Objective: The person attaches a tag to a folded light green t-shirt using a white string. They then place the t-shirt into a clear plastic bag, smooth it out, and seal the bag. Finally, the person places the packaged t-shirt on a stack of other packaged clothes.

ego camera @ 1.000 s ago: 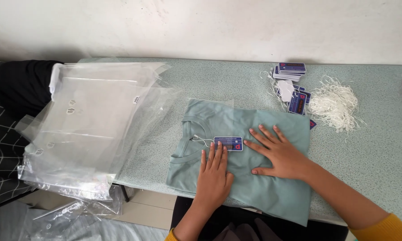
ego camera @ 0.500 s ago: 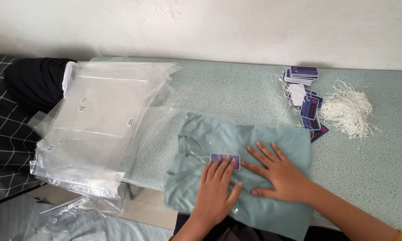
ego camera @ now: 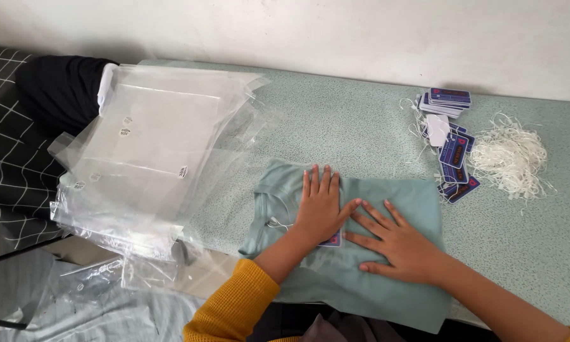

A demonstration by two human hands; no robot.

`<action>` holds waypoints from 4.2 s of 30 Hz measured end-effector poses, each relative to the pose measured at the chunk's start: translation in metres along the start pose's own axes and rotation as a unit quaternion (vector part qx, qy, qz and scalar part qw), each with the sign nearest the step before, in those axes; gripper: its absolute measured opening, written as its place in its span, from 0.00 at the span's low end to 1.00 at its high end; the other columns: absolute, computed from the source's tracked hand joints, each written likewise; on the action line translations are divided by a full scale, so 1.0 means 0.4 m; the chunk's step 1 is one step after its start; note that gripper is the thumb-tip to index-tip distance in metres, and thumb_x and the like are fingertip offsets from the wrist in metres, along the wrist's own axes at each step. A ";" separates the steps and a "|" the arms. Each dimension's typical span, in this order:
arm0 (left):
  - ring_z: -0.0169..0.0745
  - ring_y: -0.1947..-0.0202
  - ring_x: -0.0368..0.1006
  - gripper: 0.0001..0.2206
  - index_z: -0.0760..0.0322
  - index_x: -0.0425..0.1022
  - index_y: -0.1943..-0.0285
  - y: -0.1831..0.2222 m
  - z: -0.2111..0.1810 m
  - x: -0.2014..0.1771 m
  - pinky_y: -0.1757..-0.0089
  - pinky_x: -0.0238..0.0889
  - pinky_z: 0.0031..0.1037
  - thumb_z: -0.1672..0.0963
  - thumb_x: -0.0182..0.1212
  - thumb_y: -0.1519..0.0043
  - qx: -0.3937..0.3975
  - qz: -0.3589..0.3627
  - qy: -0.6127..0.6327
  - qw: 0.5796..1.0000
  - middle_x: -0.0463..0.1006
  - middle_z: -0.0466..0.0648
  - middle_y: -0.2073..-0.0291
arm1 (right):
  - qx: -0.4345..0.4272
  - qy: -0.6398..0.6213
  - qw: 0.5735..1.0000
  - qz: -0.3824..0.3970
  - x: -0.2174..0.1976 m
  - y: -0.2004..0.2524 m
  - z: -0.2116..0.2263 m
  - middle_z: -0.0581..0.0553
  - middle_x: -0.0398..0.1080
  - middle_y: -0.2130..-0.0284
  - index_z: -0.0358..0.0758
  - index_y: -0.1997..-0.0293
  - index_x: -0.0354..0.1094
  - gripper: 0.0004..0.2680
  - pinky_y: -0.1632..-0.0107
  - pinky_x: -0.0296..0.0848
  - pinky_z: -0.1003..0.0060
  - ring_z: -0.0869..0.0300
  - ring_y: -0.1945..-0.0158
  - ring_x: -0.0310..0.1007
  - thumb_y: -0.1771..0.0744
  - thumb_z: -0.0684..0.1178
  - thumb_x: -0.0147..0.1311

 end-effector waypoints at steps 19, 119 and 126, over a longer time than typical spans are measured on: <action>0.55 0.21 0.42 0.43 0.69 0.57 0.25 -0.071 -0.319 0.038 0.27 0.24 0.51 0.36 0.26 0.37 0.351 0.155 0.121 0.916 0.59 0.57 0.26 | 0.329 0.086 0.940 0.028 0.043 0.123 0.195 0.33 0.54 0.31 0.57 0.31 0.58 0.26 0.41 0.63 0.46 0.37 0.30 0.53 0.33 0.76 0.41; 0.43 0.39 0.78 0.29 0.70 0.71 0.33 0.585 -0.074 0.099 0.40 0.70 0.29 0.53 0.70 0.43 -0.343 0.046 0.736 0.582 0.83 0.53 0.40 | 0.131 0.102 0.986 -0.026 0.078 -0.128 0.057 0.35 0.37 0.23 0.71 0.22 0.41 0.30 0.27 0.34 0.34 0.34 0.22 0.33 0.34 0.81 0.37; 0.48 0.37 0.75 0.33 0.72 0.66 0.30 0.607 -0.086 0.168 0.41 0.69 0.34 0.54 0.71 0.43 -0.336 -0.001 0.799 0.499 0.80 0.57 0.38 | 0.146 0.140 0.979 -0.007 0.108 -0.138 0.062 0.36 0.37 0.23 0.71 0.21 0.33 0.33 0.28 0.37 0.32 0.33 0.22 0.32 0.35 0.83 0.34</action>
Point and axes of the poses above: each hand's wrist, its own y-axis away from the middle knuckle, its own x-axis out of the palm, z = x × y, the point moved 5 cm from there along -y, towards the middle knuckle
